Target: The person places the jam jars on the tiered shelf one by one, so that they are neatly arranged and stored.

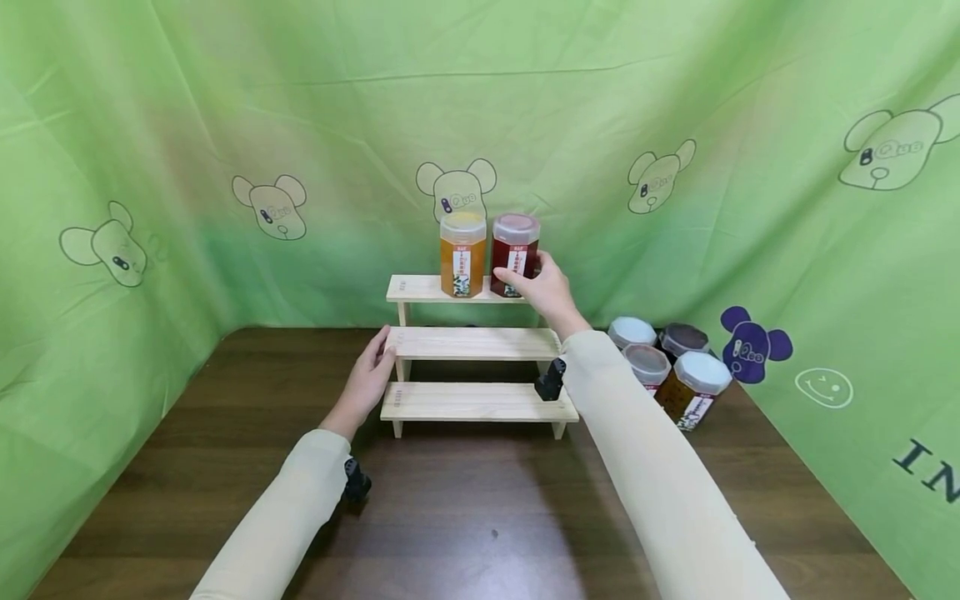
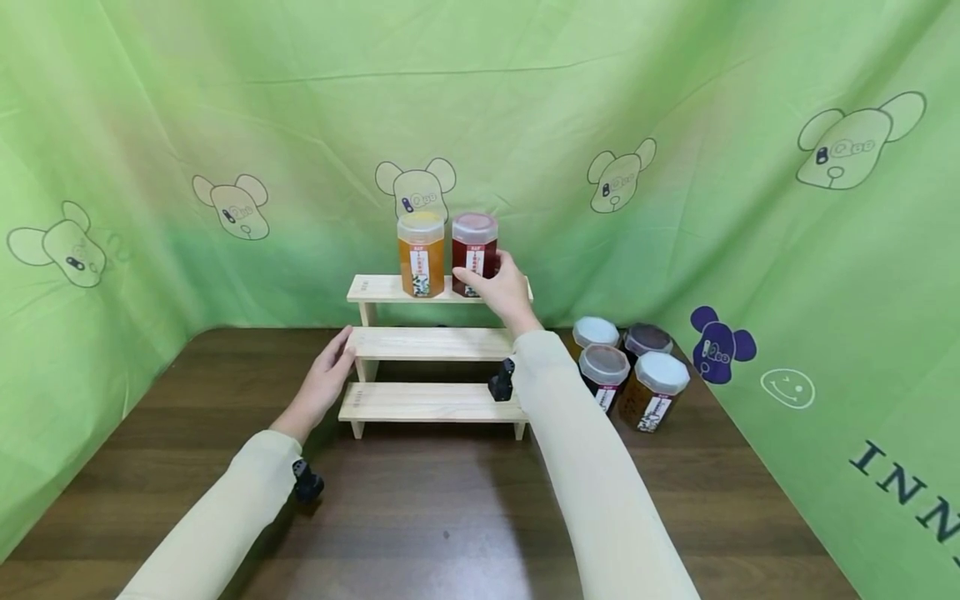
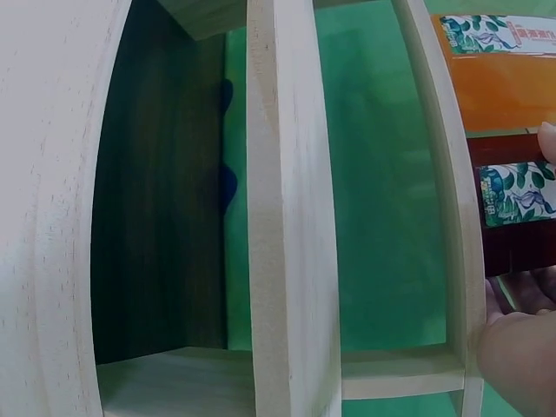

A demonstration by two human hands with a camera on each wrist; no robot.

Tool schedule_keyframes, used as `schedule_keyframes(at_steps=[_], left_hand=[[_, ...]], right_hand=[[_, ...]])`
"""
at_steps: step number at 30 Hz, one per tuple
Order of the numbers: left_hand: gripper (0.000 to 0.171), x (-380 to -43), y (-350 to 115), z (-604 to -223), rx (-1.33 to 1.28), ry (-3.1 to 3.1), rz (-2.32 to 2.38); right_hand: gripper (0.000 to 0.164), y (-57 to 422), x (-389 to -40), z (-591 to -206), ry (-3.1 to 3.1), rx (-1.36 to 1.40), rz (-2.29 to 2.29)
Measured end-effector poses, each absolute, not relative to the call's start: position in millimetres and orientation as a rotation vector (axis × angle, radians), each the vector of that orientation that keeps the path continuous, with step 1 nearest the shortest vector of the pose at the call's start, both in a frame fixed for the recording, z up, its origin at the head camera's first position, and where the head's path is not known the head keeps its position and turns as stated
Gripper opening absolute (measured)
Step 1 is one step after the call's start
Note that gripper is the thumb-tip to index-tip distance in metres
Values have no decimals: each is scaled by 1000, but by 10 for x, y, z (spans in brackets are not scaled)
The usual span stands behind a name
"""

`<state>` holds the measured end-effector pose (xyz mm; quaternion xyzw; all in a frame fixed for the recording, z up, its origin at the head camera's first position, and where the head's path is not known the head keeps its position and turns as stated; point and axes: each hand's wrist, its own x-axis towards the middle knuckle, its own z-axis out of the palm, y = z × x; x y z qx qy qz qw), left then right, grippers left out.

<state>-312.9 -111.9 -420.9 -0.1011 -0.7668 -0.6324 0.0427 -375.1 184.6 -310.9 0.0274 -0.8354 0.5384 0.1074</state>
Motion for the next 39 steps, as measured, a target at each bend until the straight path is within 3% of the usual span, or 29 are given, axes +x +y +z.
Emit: schedule_keyframes(at_steps=[30,39], left_hand=[[55,-3146,-1121,-4235,-312,-2354,-1910],[54,-3148,-1112,-4238,-314,-2327,-1918]], right_hand=[[104,1987,-3620,-3055,-2506,212,1626],[98,2174,-3451,-2974,-2608,252,1555]])
